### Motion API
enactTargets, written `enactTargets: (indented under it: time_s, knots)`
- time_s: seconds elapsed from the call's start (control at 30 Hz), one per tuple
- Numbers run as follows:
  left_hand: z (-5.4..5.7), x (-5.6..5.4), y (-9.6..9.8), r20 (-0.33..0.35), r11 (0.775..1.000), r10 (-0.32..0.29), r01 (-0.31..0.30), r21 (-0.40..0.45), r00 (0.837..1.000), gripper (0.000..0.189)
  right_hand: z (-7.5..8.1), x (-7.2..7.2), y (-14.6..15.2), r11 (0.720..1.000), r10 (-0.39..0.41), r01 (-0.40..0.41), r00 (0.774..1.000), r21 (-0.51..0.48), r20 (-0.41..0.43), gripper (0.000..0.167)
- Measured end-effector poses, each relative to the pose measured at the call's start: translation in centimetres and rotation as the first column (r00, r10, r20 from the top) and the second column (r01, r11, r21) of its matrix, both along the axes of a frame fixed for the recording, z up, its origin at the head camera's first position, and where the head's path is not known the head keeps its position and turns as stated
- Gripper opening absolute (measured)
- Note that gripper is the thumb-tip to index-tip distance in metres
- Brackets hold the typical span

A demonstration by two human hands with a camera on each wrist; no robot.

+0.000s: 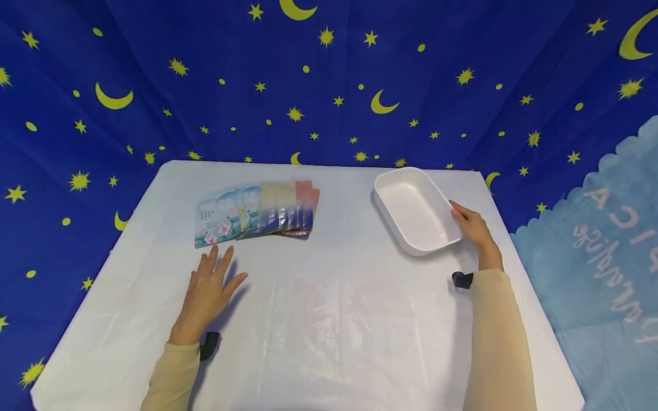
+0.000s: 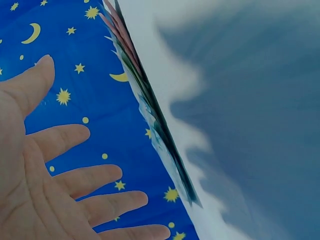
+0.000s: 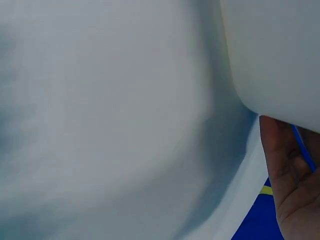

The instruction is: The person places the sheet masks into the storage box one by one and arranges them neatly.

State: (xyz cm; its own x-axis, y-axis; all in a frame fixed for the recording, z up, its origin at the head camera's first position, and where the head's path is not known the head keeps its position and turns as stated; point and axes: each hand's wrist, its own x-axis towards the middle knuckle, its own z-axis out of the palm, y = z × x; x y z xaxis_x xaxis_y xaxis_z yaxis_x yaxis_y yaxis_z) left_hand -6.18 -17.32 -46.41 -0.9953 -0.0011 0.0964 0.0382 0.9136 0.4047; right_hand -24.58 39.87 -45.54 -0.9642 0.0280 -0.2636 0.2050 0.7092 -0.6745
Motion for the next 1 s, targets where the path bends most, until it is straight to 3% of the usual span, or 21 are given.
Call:
enactTargets:
  time_s: [0.27, 0.53, 0.7, 0.87, 1.0]
  knots:
    - [0.1, -0.2, -0.1, 0.016, 1.0, -0.002, 0.001, 0.008, 1.0, 0.069, -0.2, 2.4, -1.6, 0.996, 0.013, -0.005, 0.996, 0.087, -0.083, 0.059]
    - [-0.1, -0.4, -0.4, 0.006, 1.0, 0.009, -0.009, 0.026, 1.0, 0.069, -0.8, 5.6, -3.4, 0.987, 0.041, -0.001, 0.968, 0.161, -0.246, 0.051]
    - [-0.4, -0.8, -0.6, -0.112, 1.0, 0.019, -0.019, 0.009, 0.994, 0.067, -0.9, 7.5, -5.0, 0.986, 0.026, 0.024, 0.957, 0.167, -0.29, 0.048]
    - [-0.6, -1.3, -0.9, -0.266, 0.999, 0.027, -0.033, -0.016, 0.964, 0.065, -1.1, 9.1, -6.5, 0.986, 0.001, 0.053, 0.946, 0.159, -0.324, 0.046]
    - [-0.5, -1.7, -1.1, -0.281, 0.997, 0.066, -0.073, -0.014, 0.957, 0.062, -1.3, 10.2, -7.5, 0.987, -0.01, 0.061, 0.947, 0.149, -0.32, 0.045]
